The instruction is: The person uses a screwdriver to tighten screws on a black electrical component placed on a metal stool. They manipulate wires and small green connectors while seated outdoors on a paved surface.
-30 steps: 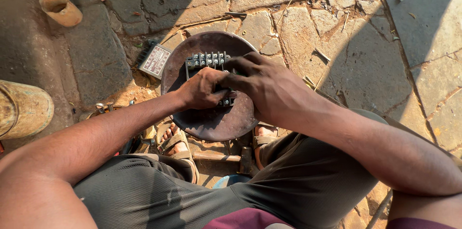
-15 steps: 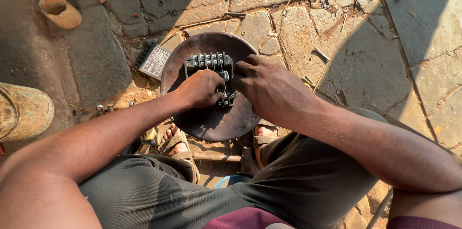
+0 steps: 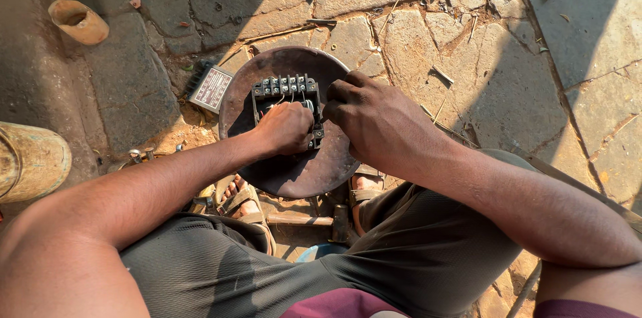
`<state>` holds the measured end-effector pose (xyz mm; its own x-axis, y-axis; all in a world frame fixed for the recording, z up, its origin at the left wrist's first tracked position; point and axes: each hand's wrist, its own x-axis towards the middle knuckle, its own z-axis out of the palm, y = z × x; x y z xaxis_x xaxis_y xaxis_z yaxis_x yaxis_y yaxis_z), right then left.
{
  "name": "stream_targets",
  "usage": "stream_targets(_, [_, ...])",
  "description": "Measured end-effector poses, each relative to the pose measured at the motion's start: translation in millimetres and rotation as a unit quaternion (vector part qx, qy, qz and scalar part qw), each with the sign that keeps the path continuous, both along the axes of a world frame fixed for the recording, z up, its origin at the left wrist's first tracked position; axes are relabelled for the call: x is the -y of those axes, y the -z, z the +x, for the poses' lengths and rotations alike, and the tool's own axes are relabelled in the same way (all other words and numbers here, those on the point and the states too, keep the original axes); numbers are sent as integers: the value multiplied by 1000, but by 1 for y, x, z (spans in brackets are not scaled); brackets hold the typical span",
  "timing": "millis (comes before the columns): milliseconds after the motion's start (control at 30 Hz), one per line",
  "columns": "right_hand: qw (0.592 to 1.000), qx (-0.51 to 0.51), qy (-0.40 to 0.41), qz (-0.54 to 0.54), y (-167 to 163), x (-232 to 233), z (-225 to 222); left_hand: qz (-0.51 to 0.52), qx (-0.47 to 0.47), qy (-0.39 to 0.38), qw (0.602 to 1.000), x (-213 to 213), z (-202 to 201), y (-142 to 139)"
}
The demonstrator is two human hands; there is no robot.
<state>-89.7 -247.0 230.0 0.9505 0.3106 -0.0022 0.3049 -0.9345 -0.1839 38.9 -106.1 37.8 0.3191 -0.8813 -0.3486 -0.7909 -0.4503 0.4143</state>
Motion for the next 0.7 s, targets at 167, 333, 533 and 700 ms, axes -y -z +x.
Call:
stream_targets(167, [999,-12,30,-7,-2,3,2,-33,-20,-40,998,1,5,-7])
stream_targets(333, [999,7,42,-4,-4,6,1,-8,-56,-54,997,4,11,-14])
stream_targets(533, [999,19,42,16,-4,12,-1,-56,-222,-94,969,-2,44,-9])
stream_targets(700, [999,30,25,-27,1,18,1,-175,-531,-186,808,-30,70,-13])
